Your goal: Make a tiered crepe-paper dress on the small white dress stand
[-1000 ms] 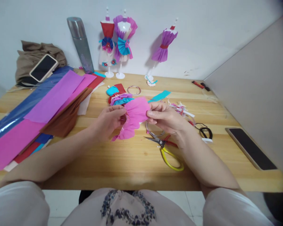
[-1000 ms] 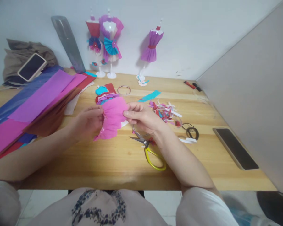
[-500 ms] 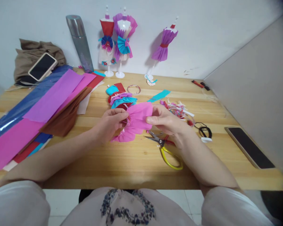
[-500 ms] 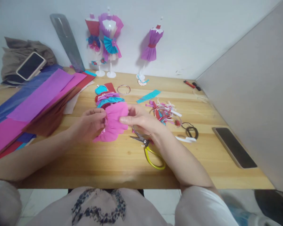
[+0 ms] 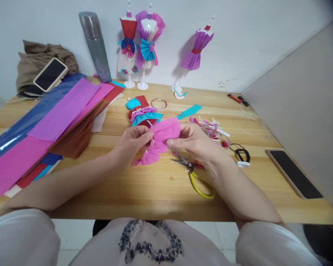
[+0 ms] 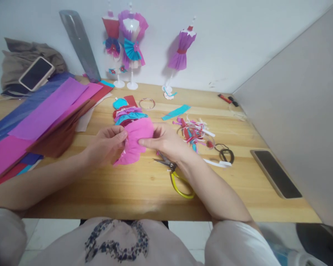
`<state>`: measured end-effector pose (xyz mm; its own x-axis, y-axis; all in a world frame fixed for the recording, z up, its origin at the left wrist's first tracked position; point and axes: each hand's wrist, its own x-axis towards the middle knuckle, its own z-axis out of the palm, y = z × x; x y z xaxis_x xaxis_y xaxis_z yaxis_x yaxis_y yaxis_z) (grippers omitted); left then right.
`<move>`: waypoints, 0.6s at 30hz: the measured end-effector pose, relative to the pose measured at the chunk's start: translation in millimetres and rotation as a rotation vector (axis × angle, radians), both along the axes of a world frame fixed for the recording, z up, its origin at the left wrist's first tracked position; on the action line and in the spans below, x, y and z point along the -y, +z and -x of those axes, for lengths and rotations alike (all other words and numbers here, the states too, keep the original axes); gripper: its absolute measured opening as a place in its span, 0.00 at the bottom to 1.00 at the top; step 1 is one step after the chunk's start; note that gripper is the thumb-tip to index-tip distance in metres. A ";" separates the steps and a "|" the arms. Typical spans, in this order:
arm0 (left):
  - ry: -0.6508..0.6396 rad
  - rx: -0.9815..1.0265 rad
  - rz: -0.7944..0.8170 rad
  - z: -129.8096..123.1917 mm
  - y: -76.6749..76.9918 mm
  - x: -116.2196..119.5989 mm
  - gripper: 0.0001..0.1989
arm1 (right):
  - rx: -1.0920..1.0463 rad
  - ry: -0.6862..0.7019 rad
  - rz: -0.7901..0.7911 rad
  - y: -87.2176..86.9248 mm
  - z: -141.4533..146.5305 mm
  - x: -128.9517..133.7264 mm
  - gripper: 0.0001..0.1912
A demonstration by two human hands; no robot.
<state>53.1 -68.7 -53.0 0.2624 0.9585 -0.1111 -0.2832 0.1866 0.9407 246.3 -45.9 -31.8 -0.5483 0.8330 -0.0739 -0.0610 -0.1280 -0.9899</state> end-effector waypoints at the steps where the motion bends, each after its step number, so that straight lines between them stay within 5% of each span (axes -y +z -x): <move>1: 0.001 -0.005 0.009 -0.3 0.4 0.3 0.20 | -0.012 0.010 0.020 1.2 0.3 -0.3 0.12; 11: -0.024 0.097 0.028 -0.8 4.3 2.0 0.17 | -0.017 0.115 0.133 8.4 -4.3 -6.9 0.19; 18: -0.074 0.063 -0.010 0.8 4.9 3.0 0.20 | -0.037 -0.027 0.114 4.1 -11.4 -12.3 0.21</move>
